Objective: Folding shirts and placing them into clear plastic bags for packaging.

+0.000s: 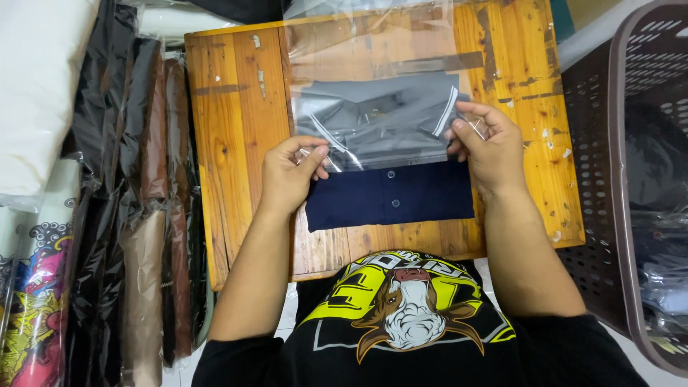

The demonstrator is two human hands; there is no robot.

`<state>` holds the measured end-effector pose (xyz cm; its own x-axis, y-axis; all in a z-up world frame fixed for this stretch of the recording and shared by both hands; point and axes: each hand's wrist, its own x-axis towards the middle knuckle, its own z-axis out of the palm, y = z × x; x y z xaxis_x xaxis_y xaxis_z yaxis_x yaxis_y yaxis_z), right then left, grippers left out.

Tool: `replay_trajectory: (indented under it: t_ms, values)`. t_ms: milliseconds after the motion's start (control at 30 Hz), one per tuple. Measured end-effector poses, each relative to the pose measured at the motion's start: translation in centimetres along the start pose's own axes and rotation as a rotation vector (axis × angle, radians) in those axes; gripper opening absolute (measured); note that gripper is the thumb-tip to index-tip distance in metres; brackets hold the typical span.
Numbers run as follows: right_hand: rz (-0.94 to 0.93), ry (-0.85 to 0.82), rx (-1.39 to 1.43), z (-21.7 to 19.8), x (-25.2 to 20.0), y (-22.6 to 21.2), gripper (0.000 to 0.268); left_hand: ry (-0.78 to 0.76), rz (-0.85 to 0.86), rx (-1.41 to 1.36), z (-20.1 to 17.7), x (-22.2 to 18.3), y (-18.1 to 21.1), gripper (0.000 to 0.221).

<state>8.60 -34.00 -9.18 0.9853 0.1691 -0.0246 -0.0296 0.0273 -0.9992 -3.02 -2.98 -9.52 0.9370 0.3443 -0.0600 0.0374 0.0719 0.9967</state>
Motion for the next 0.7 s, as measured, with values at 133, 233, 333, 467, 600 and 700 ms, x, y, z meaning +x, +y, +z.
replay_trajectory:
  t_ms: [133,233,333,467,600,700]
  values:
    - [-0.048,0.016,-0.035,-0.2,0.1,0.8,0.026,0.021,0.012,-0.003,0.2,-0.1,0.0,0.008]
    - [-0.073,0.037,-0.053,-0.1,0.1,0.8,0.023,0.023,-0.006,-0.009,-0.1,0.2,-1.3,0.006]
    - [-0.082,0.052,-0.069,0.2,-0.1,0.2,0.021,-0.03,-0.005,0.03,0.2,-0.2,-0.1,0.035]
    - [-0.082,0.056,-0.046,0.2,-0.1,0.3,0.026,-0.034,-0.015,0.066,0.2,-0.1,-0.8,0.047]
    - [-0.05,-0.071,-0.011,0.6,-0.9,-2.1,0.079,0.006,-0.005,0.011,0.3,-0.1,-0.7,0.028]
    - [-0.056,-0.238,-0.022,0.2,-1.3,-2.3,0.118,0.009,0.015,-0.004,0.3,-0.1,-0.3,0.02]
